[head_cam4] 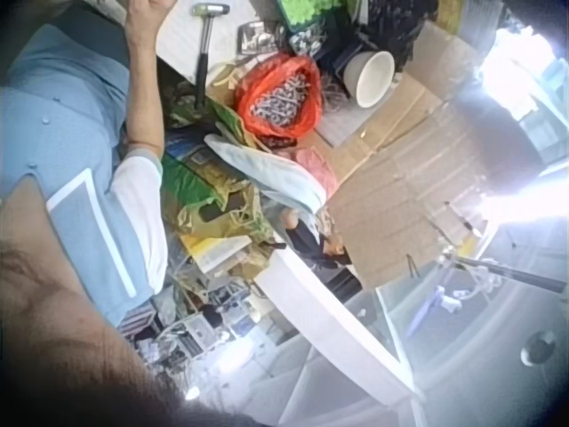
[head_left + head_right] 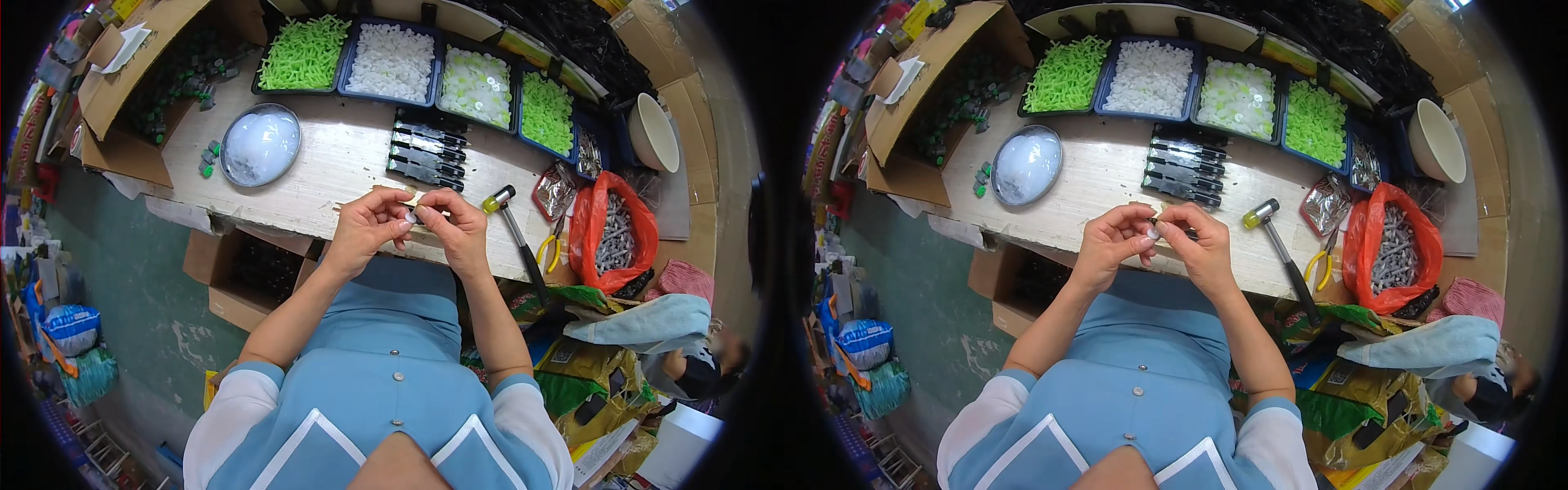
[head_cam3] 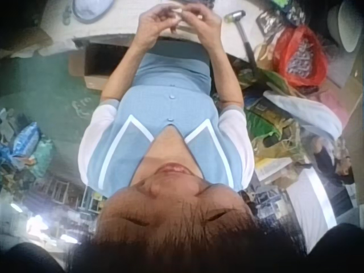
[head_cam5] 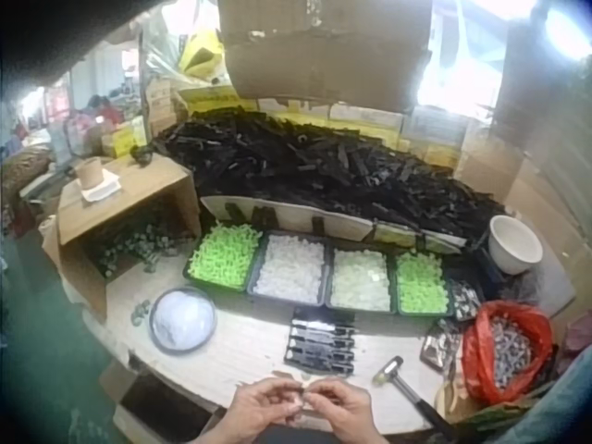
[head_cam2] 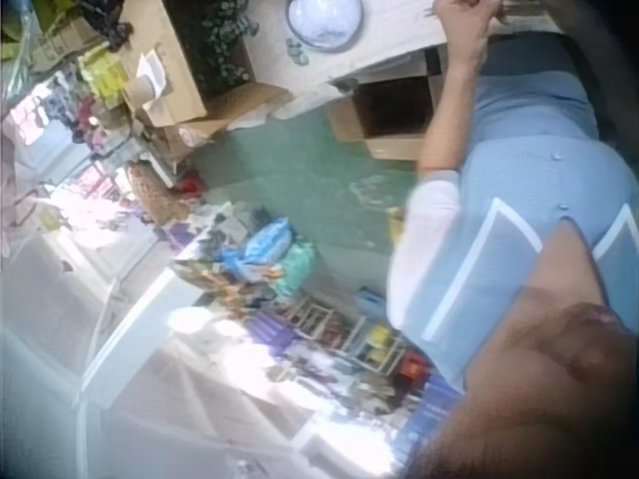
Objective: Assembling small plastic components at a factory workbench using a jig and small tools.
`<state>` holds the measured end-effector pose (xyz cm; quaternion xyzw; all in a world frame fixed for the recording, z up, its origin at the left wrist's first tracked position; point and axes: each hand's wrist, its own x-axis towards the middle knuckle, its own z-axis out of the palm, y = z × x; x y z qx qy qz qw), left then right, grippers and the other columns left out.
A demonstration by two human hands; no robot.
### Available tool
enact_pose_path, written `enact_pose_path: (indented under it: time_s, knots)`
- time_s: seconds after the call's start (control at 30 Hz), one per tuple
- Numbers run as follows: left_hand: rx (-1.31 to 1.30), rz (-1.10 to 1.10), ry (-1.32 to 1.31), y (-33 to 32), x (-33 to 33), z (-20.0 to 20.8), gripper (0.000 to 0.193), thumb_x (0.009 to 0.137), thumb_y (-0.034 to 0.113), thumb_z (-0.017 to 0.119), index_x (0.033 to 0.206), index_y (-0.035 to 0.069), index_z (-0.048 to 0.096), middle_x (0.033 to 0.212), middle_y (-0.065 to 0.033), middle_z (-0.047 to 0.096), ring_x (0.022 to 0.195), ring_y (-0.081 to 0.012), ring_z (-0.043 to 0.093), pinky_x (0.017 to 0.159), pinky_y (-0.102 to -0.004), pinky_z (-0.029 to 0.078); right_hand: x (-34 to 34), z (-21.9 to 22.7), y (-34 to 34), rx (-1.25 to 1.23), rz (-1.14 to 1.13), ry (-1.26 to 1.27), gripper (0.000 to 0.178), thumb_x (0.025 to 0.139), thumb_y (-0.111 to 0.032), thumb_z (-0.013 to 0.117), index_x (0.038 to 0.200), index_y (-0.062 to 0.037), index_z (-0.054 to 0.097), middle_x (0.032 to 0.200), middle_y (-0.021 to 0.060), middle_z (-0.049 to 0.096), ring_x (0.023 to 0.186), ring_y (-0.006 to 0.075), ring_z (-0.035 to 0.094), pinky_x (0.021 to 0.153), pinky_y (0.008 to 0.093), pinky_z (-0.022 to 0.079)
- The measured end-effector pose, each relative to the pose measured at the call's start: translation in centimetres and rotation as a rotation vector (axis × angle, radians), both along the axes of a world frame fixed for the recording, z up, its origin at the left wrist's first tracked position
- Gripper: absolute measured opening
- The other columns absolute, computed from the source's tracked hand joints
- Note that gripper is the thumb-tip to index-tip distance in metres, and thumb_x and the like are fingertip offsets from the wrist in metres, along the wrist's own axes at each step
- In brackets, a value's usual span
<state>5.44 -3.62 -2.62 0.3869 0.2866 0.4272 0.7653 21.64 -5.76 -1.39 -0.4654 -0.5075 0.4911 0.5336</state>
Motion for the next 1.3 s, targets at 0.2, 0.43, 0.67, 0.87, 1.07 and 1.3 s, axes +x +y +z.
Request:
enact_pose_path:
  time_s: [0.2, 0.43, 0.67, 0.87, 1.07, 1.3]
  knots:
    - [-0.017, 0.001, 0.01, -0.1, 0.2, -0.2, 0.031, 0.08, -0.003, 0.06, 0.11, -0.001, 0.054, 0.082, -0.0043, 0.056, 0.068, -0.0099, 0.058, 0.057, -0.0221, 0.052, 0.3, -0.2, -0.1, -0.018, 0.019, -0.003, 0.008, 0.08, -0.001, 0.062, 0.088, 0.0007, 0.061, 0.084, 0.0019, 0.057, 0.077, 0.0085, 0.052, 0.07, 0.0206, 0.042]
    - [-0.008, -0.004, -0.01, -0.2, 0.6, -0.2, 0.03, 0.08, -0.002, 0.06, 0.109, -0.001, 0.055, 0.082, -0.0051, 0.057, 0.068, -0.0107, 0.058, 0.056, -0.0226, 0.052, -0.2, -0.5, -0.4, 0.038, -0.012, 0.0, 0.007, 0.078, 0.0, 0.061, 0.086, -0.0003, 0.06, 0.087, 0.0037, 0.053, 0.077, 0.0098, 0.051, 0.069, 0.0219, 0.042]
    - [-0.083, -0.001, -0.084, -0.1, 0.4, -0.4, 0.028, 0.082, 0.002, 0.06, 0.109, 0.0, 0.057, 0.083, -0.0069, 0.059, 0.067, -0.0118, 0.059, 0.055, -0.0241, 0.052, -1.4, -0.7, 0.1, 0.41, -0.175, -0.351, 0.011, 0.077, 0.002, 0.059, 0.087, -0.0027, 0.056, 0.092, 0.0076, 0.053, 0.085, 0.0149, 0.052, 0.076, 0.0252, 0.042]
    - [-0.113, 0.05, -0.064, 0.1, -0.1, -0.5, 0.022, 0.084, 0.003, 0.058, 0.105, -0.001, 0.06, 0.079, -0.0062, 0.061, 0.065, -0.0105, 0.058, 0.051, -0.0222, 0.051, 0.1, -0.8, -0.4, -0.012, -0.072, -0.027, 0.007, 0.087, -0.004, 0.053, 0.094, -0.0007, 0.051, 0.088, 0.004, 0.053, 0.081, 0.0094, 0.051, 0.072, 0.0217, 0.042]
    - [-0.033, 0.089, -0.067, -0.1, 0.1, -0.8, 0.022, 0.085, 0.005, 0.058, 0.106, -0.001, 0.06, 0.081, -0.0062, 0.061, 0.064, -0.01, 0.058, 0.05, -0.0225, 0.051, -0.9, -0.4, 0.2, 0.292, -0.057, -0.489, 0.008, 0.082, -0.004, 0.059, 0.09, -0.0025, 0.055, 0.08, 0.0046, 0.054, 0.071, 0.0141, 0.052, 0.068, 0.0251, 0.039]
    - [0.064, 0.109, 0.05, 0.1, 0.0, -0.6, 0.02, 0.085, 0.005, 0.058, 0.103, 0.0, 0.062, 0.087, -0.0055, 0.059, 0.063, -0.0093, 0.057, 0.049, -0.0193, 0.049, -1.1, -0.2, 1.1, 0.521, -0.063, -0.76, 0.008, 0.079, -0.005, 0.06, 0.085, -0.0051, 0.055, 0.076, 0.005, 0.054, 0.07, 0.0207, 0.049, 0.069, 0.0312, 0.032]
